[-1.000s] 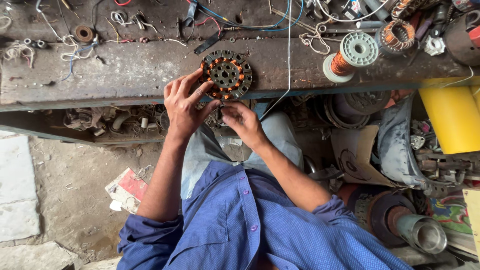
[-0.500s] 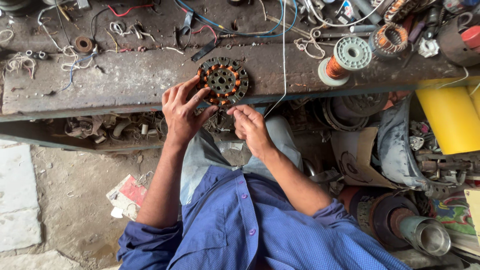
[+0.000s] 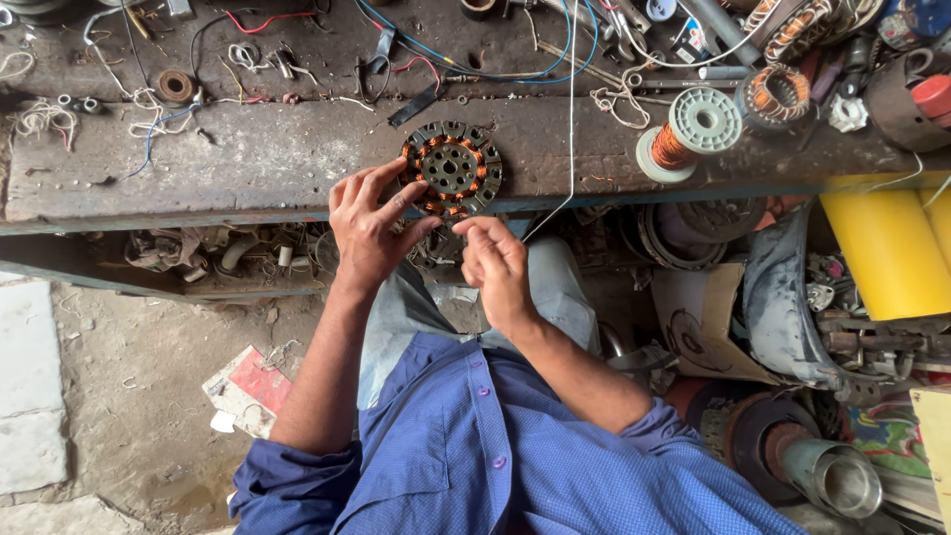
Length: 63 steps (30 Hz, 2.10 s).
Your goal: The person winds copper wire from a spool around the slots of a motor stator core, then ties and secures the wire ends by hand. The work is performed at a cluttered bench with various tools and parts visible.
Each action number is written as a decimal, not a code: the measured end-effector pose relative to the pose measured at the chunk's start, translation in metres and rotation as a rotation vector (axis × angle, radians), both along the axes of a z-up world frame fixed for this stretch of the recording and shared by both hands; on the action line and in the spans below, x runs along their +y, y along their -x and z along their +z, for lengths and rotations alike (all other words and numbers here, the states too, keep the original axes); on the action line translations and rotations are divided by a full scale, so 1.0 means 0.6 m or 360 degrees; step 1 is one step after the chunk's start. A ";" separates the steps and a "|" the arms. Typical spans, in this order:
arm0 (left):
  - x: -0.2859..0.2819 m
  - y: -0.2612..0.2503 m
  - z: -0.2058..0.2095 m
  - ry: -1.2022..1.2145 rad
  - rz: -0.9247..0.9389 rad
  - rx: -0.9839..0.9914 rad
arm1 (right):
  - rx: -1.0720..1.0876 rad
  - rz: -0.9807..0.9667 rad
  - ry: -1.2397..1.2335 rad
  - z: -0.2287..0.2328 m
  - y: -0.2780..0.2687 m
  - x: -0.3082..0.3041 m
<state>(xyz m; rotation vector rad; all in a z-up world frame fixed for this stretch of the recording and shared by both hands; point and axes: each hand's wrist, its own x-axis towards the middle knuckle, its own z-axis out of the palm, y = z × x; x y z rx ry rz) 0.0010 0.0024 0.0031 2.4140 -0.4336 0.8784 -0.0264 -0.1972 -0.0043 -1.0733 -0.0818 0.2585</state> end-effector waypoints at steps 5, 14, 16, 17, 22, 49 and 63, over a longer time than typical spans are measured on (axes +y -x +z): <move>0.001 -0.001 0.000 -0.0007 -0.0008 0.0022 | -0.0171 0.0248 0.0342 -0.020 -0.002 0.013; 0.004 0.003 0.003 0.0000 -0.0018 0.0005 | -0.0788 0.0203 0.0834 -0.154 -0.003 0.027; 0.004 0.006 0.000 -0.0007 -0.0013 -0.0004 | -0.0559 0.0202 0.0917 -0.176 -0.002 0.005; 0.004 0.008 -0.001 -0.0009 -0.0013 -0.0008 | -0.0355 0.0224 0.0956 -0.181 0.001 -0.007; 0.004 -0.002 -0.002 -0.0004 -0.0016 -0.0009 | -0.0134 0.0349 0.0661 -0.157 -0.001 -0.034; 0.002 0.002 -0.002 0.0008 0.0000 0.0010 | -0.0025 -0.0163 0.0134 -0.042 -0.020 -0.011; 0.003 0.002 -0.008 -0.0012 0.0030 -0.0043 | -0.1479 -0.0212 0.1515 -0.067 -0.003 0.017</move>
